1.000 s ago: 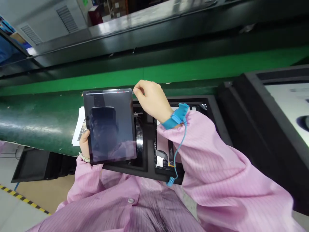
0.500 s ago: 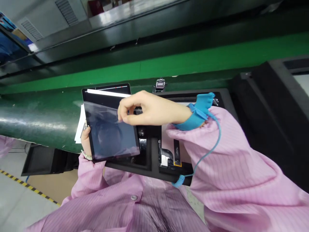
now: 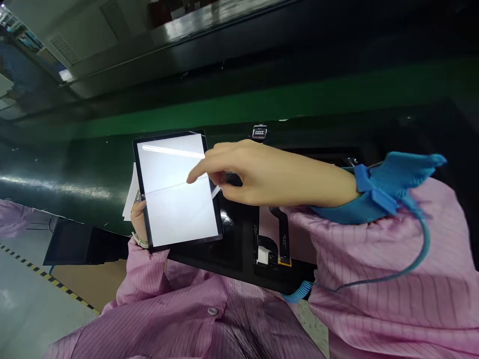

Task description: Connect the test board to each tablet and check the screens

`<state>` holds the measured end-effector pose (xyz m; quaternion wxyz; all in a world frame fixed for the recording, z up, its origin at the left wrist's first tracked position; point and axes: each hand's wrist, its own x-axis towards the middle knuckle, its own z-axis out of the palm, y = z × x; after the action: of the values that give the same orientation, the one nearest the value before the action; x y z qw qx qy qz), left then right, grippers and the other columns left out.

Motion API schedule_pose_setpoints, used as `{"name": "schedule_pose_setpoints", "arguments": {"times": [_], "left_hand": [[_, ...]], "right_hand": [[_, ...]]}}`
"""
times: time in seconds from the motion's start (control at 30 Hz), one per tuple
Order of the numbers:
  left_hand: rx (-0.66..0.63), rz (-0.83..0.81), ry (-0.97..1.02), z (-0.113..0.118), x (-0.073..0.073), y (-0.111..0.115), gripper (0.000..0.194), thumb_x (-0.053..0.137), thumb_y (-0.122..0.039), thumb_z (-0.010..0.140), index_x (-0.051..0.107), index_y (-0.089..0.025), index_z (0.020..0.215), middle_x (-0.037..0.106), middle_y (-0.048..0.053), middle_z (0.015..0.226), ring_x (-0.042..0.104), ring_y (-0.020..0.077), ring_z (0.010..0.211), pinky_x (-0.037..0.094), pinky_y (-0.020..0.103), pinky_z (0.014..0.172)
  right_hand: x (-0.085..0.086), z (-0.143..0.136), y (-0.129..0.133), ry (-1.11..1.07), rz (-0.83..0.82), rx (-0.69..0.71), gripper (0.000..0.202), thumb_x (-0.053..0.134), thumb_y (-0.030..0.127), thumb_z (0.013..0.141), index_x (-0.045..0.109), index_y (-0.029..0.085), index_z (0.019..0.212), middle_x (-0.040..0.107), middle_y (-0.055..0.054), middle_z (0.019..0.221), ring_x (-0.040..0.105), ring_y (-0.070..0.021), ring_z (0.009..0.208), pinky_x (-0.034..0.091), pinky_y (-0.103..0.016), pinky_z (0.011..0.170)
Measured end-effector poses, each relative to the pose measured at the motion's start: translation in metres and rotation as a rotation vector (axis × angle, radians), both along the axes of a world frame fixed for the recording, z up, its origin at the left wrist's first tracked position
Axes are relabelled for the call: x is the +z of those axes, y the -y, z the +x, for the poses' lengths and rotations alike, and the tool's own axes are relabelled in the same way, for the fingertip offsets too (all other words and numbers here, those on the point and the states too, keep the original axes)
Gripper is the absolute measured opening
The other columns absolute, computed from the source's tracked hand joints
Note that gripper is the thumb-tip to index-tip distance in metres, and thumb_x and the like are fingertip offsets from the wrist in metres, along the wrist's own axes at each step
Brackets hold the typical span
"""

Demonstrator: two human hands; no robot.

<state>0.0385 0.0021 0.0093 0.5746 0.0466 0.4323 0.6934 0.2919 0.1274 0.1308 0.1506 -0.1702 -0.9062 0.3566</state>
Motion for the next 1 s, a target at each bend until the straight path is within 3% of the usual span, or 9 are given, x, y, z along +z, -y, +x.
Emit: {"name": "schedule_pose_setpoints", "arguments": {"times": [0.07,0.13,0.23,0.3,0.43,0.57,0.73,1.0], "left_hand": [[0.028,0.028,0.025,0.001,0.001,-0.001,0.011,0.065,-0.026,0.07,0.074,-0.021,0.073,0.079,0.002,0.078,0.076,0.0242,0.074,0.064,0.034,0.072],[0.067,0.105,0.052,0.005,0.006,-0.002,0.02,0.062,-0.031,0.075,0.078,-0.022,0.083,0.081,0.002,0.087,0.076,0.0239,0.083,0.063,0.035,0.079],[0.051,0.191,0.083,0.011,0.014,-0.002,0.035,0.057,-0.046,0.086,0.078,-0.022,0.102,0.081,0.003,0.105,0.075,0.0271,0.103,0.06,0.041,0.095],[0.006,0.165,0.077,0.013,0.016,-0.002,0.044,0.056,-0.053,0.09,0.076,-0.02,0.111,0.08,0.006,0.111,0.072,0.0303,0.114,0.057,0.046,0.104],[0.007,0.074,0.053,0.014,0.014,-0.003,0.041,0.058,-0.049,0.093,0.075,-0.02,0.116,0.079,0.006,0.115,0.067,0.0296,0.126,0.054,0.043,0.108],[0.078,0.047,0.031,0.013,0.013,-0.003,0.036,0.061,-0.046,0.093,0.075,-0.021,0.116,0.079,0.004,0.114,0.068,0.0255,0.125,0.056,0.036,0.105],[0.031,0.044,0.02,0.011,0.011,-0.003,0.036,0.061,-0.049,0.092,0.076,-0.024,0.114,0.079,0.004,0.11,0.069,0.0281,0.123,0.057,0.04,0.104],[0.05,0.047,0.009,0.014,0.012,-0.002,0.031,0.065,-0.045,0.09,0.077,-0.022,0.107,0.08,0.004,0.109,0.066,0.0274,0.127,0.055,0.038,0.107]], "right_hand": [[-0.003,-0.001,0.001,0.023,0.218,-0.028,0.03,0.048,0.02,0.093,0.076,0.026,0.101,0.063,-0.007,0.086,0.057,-0.0226,0.086,0.048,-0.042,0.08],[-0.006,-0.003,0.002,0.036,0.333,-0.057,0.031,0.047,0.019,0.092,0.076,0.024,0.087,0.062,-0.009,0.087,0.054,-0.0259,0.09,0.047,-0.046,0.079],[-0.014,-0.002,0.0,0.01,0.361,-0.106,0.031,0.046,0.018,0.09,0.071,0.023,0.073,0.062,-0.013,0.1,0.051,-0.0306,0.101,0.049,-0.051,0.079],[-0.023,0.002,-0.009,-0.043,0.35,-0.114,0.029,0.048,0.02,0.089,0.069,0.024,0.068,0.062,-0.013,0.114,0.048,-0.0342,0.114,0.05,-0.053,0.08],[-0.042,0.017,-0.039,-0.086,0.268,-0.08,0.018,0.064,0.032,0.086,0.072,0.029,0.07,0.061,-0.008,0.133,0.043,-0.0367,0.128,0.052,-0.046,0.07],[-0.047,0.026,-0.056,-0.054,0.128,-0.145,0.021,0.069,0.041,0.086,0.073,0.029,0.069,0.065,-0.005,0.134,0.053,-0.0327,0.124,0.053,-0.046,0.071],[-0.045,0.019,-0.048,-0.12,-0.111,-0.339,0.037,0.075,0.056,0.081,0.073,0.024,0.063,0.07,-0.006,0.128,0.066,-0.0278,0.115,0.057,-0.044,0.077],[-0.035,0.016,-0.04,-0.25,-0.298,-0.371,0.037,0.082,0.062,0.072,0.078,0.025,0.07,0.076,-0.003,0.099,0.07,-0.0183,0.092,0.057,-0.042,0.083]]}}
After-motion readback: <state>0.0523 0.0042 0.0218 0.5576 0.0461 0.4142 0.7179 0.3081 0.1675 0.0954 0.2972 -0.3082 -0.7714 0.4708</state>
